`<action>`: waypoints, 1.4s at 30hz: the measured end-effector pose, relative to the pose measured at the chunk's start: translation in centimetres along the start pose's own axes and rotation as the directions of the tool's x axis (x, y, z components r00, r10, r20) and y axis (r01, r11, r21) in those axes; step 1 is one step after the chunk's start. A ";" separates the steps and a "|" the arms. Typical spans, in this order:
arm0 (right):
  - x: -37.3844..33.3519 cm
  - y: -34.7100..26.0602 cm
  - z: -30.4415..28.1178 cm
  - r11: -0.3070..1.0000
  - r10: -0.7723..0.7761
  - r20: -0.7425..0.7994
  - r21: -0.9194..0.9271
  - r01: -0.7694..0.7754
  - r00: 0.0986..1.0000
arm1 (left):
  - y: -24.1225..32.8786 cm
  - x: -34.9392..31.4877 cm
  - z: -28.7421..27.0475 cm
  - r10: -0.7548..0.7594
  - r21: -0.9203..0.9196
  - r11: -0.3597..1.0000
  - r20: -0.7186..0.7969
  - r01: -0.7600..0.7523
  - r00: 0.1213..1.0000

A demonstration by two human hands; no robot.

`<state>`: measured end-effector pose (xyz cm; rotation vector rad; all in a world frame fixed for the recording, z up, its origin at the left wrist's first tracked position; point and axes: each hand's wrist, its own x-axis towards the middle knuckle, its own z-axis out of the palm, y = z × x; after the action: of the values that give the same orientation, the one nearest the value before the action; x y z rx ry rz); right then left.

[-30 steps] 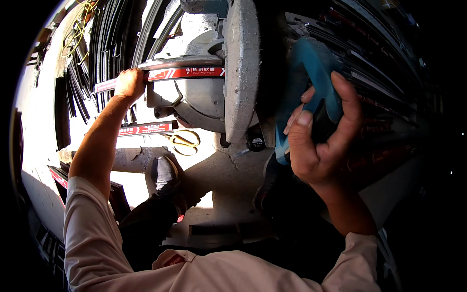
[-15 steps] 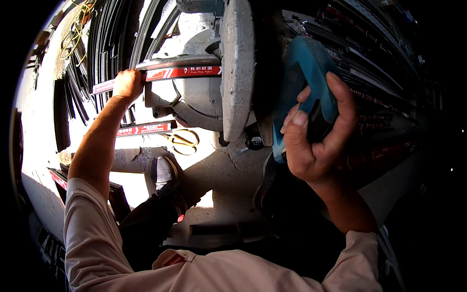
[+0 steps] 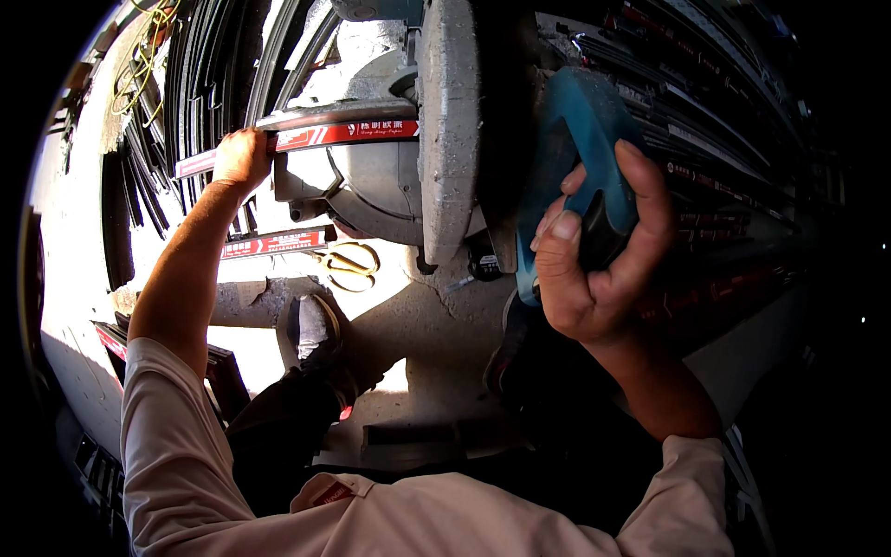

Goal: The person measures and marks a long profile with a tape measure and marker, then uses a miter saw to cut the profile at the marked point. The cut piece is placed into a window frame assembly on the floor.

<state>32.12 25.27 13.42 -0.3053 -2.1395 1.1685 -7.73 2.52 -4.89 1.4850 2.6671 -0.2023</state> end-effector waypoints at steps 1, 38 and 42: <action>0.0 0.0 -0.1 1.000 -0.006 0.004 -0.005 0.006 1.000 | 0.0 0.0 0.0 0.006 -0.005 1.000 -0.003 -0.006 1.000; -2.7 1.9 0.3 0.994 -0.103 0.045 -0.032 0.105 0.994 | 0.0 0.1 0.0 -0.019 0.020 1.000 0.019 0.018 1.000; -2.8 1.9 0.4 0.993 -0.117 0.057 -0.026 0.118 0.992 | 0.2 0.2 -0.2 -0.033 0.027 0.999 0.040 0.032 0.999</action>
<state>33.75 24.71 10.46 -0.1589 -2.1927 1.0914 -7.66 2.79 -4.69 1.4300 2.6681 -0.2674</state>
